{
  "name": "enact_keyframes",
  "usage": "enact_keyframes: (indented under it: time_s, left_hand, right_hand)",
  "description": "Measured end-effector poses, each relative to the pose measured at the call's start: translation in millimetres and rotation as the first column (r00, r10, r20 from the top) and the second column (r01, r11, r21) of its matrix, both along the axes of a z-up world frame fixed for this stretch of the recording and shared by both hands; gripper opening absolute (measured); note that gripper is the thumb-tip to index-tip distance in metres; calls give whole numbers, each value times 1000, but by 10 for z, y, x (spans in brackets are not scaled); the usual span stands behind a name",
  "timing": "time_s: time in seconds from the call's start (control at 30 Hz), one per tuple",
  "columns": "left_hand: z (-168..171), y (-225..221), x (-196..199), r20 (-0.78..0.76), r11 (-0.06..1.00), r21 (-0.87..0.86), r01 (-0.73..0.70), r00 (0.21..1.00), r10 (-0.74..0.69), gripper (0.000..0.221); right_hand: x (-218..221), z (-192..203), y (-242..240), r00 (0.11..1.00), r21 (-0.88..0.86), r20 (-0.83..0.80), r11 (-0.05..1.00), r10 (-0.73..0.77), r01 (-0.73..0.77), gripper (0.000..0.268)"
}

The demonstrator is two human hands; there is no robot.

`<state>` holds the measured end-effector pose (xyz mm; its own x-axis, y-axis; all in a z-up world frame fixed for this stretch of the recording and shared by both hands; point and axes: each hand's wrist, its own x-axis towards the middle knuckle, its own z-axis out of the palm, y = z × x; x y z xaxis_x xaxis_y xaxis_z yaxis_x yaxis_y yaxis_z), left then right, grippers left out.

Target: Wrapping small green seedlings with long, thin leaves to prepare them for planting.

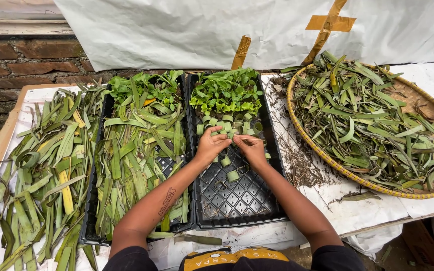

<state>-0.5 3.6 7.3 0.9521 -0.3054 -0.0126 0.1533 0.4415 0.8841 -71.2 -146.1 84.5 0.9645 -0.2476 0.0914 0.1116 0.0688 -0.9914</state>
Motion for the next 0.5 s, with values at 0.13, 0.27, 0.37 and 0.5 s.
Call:
enact_keyframes:
  time_s: [0.13, 0.27, 0.37, 0.5]
  left_hand:
    - [49, 7, -18, -13, 998, 47, -28, 1000, 28, 72]
    - [6, 8, -11, -18, 998, 63, -19, 1000, 20, 75]
    - [37, 7, -21, -22, 998, 67, -5, 1000, 7, 76]
    - [117, 15, -61, -28, 994, 106, -33, 999, 36, 69]
  right_hand:
    - [132, -301, -163, 998, 32, -12, 998, 56, -55, 20]
    - [184, -420, -246, 997, -8, -14, 997, 70, -71, 20]
    - [195, -474, -283, 997, -40, -14, 996, 75, -76, 21]
    - [182, -462, -239, 996, -76, -8, 993, 88, -88, 17]
